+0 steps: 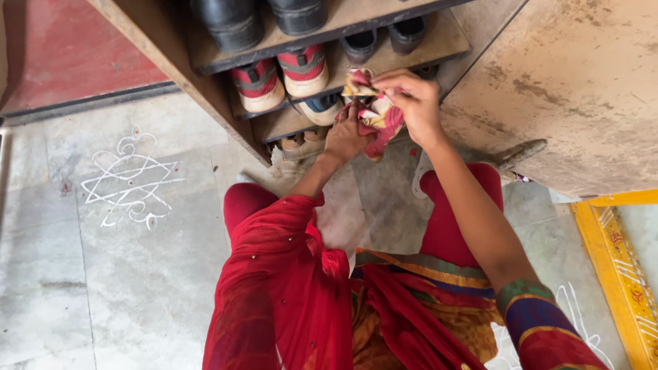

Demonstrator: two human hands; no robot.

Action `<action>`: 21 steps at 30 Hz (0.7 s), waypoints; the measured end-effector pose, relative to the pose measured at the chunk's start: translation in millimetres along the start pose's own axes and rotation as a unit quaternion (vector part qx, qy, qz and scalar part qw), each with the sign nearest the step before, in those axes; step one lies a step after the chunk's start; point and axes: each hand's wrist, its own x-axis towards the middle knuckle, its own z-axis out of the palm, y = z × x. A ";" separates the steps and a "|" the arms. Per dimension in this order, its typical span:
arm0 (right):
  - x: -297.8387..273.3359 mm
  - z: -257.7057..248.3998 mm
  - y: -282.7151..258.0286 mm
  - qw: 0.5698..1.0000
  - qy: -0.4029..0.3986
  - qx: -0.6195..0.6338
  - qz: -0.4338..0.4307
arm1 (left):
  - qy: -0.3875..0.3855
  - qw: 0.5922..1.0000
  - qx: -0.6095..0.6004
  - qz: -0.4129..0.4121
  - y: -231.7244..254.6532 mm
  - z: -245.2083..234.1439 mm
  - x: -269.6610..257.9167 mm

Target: The person cleans a black shoe using a cloth, wiping the upper and sole surfaces. The person then places the shoe back on the shelf and picks up a pair of orange and black sneakers.

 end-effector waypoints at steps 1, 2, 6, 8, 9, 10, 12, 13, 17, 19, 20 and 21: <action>-10.7 1.0 -6.7 0.999 0.024 0.038 0.009 | 0.004 1.000 0.006 0.015 6.3 3.5 -3.5; -19.6 -0.5 -13.4 0.999 0.028 0.024 0.012 | -0.028 0.995 -0.049 -0.086 10.2 5.6 -2.3; -51.6 -9.5 -34.8 0.984 -0.055 -0.165 0.023 | -0.074 0.831 -0.421 -0.356 17.9 -5.0 11.6; -67.9 -11.6 -40.4 0.959 -0.102 -0.263 -0.008 | -0.081 0.724 -0.568 -0.382 25.6 -19.7 11.5; -75.1 -6.8 -39.4 0.953 -0.104 -0.280 -0.043 | -0.099 0.701 -0.594 -0.382 28.1 -30.2 12.3; -81.1 -5.0 -38.4 0.946 -0.106 -0.297 -0.077 | -0.117 0.676 -0.619 -0.382 33.4 -39.4 14.2; -86.9 -3.1 -32.3 0.947 -0.039 -0.316 -0.044 | -0.163 0.621 -0.669 -0.374 47.0 -56.5 16.2; -86.7 -4.5 -28.1 0.946 -0.007 -0.324 -0.030 | -0.183 0.593 -0.692 -0.369 53.1 -64.6 16.9; -88.8 -53.7 -25.1 0.921 0.194 -0.333 -0.051 | -0.163 0.734 -0.573 -0.326 73.7 -81.0 11.0; -93.8 -99.6 -29.3 0.853 0.305 -0.398 -0.145 | -0.095 0.770 -0.518 -0.359 72.1 -83.8 4.2; -104.3 -119.9 -31.1 0.859 0.347 -0.347 -0.146 | -0.073 0.767 -0.504 -0.390 65.6 -86.0 3.5; -121.0 -138.2 -33.0 0.850 0.367 -0.345 -0.153 | -0.050 0.763 -0.488 -0.421 55.2 -91.4 4.1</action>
